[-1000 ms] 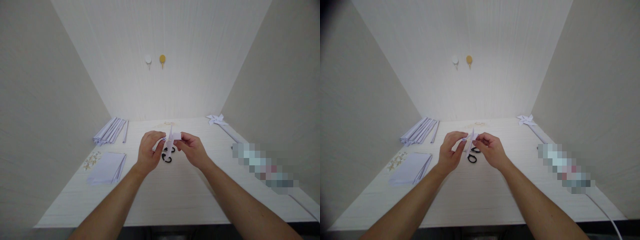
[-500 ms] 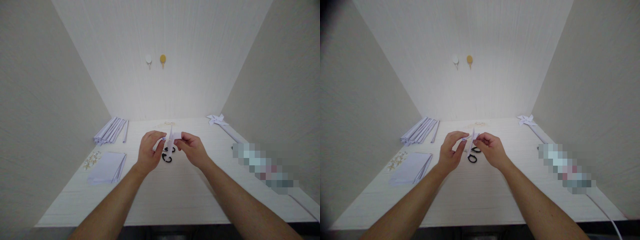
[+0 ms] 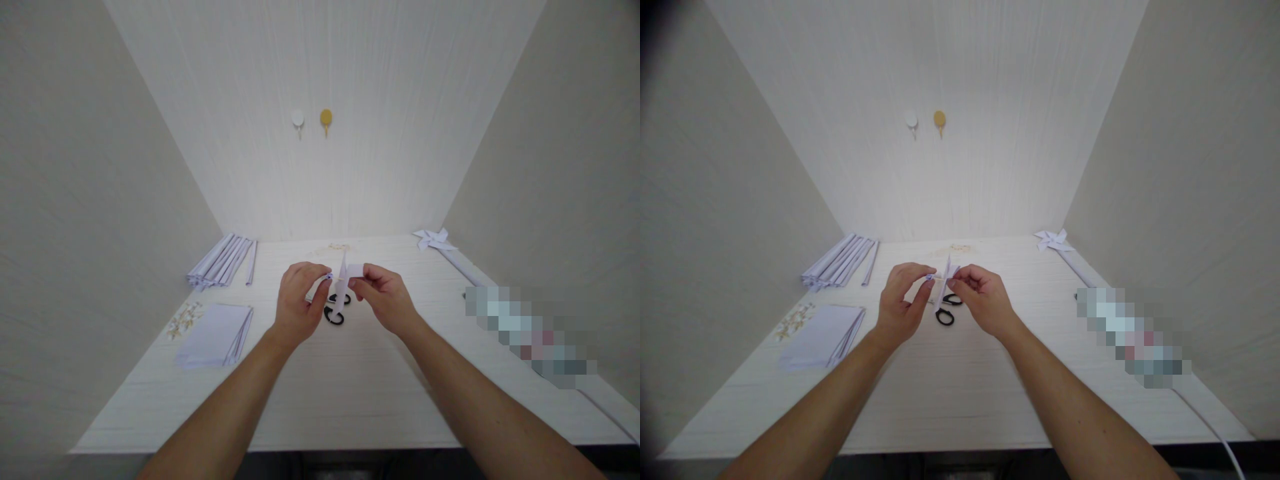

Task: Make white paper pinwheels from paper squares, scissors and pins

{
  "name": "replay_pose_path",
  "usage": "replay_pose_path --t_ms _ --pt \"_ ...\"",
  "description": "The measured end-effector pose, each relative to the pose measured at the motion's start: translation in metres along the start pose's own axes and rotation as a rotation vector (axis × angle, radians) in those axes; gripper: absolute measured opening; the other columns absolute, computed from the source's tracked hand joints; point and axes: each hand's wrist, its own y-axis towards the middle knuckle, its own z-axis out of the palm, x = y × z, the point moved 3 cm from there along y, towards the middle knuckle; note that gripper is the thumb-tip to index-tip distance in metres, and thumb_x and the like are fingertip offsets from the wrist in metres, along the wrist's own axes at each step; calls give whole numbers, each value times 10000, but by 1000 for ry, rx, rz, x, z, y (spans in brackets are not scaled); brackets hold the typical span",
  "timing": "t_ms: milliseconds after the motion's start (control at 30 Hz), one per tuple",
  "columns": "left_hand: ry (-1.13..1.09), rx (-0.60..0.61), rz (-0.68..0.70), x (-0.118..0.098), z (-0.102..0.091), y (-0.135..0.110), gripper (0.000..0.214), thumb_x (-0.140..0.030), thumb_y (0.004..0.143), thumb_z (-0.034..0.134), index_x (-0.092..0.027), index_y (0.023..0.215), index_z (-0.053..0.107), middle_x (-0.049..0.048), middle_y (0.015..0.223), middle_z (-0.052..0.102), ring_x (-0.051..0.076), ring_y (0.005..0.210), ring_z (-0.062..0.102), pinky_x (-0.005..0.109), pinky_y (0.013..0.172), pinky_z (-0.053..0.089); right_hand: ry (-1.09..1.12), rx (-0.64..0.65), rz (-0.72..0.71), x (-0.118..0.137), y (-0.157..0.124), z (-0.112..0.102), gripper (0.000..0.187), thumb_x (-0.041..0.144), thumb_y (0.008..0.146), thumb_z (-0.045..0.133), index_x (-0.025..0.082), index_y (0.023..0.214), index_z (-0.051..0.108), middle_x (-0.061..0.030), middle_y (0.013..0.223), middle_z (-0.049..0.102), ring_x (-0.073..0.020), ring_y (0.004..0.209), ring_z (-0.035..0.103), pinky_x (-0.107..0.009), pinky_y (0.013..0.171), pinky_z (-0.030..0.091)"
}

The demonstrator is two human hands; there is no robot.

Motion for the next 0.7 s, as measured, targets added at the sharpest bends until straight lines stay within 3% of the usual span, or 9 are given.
replay_pose_path --t_ms 700 --pt "143 -25 39 -2 -1 0 144 -191 909 645 -221 1049 625 62 969 721 228 966 617 418 903 479 -41 -47 -7 0 -1 1 188 349 775 705 207 688 619 43 575 547 -118 549 462 -270 554 388"
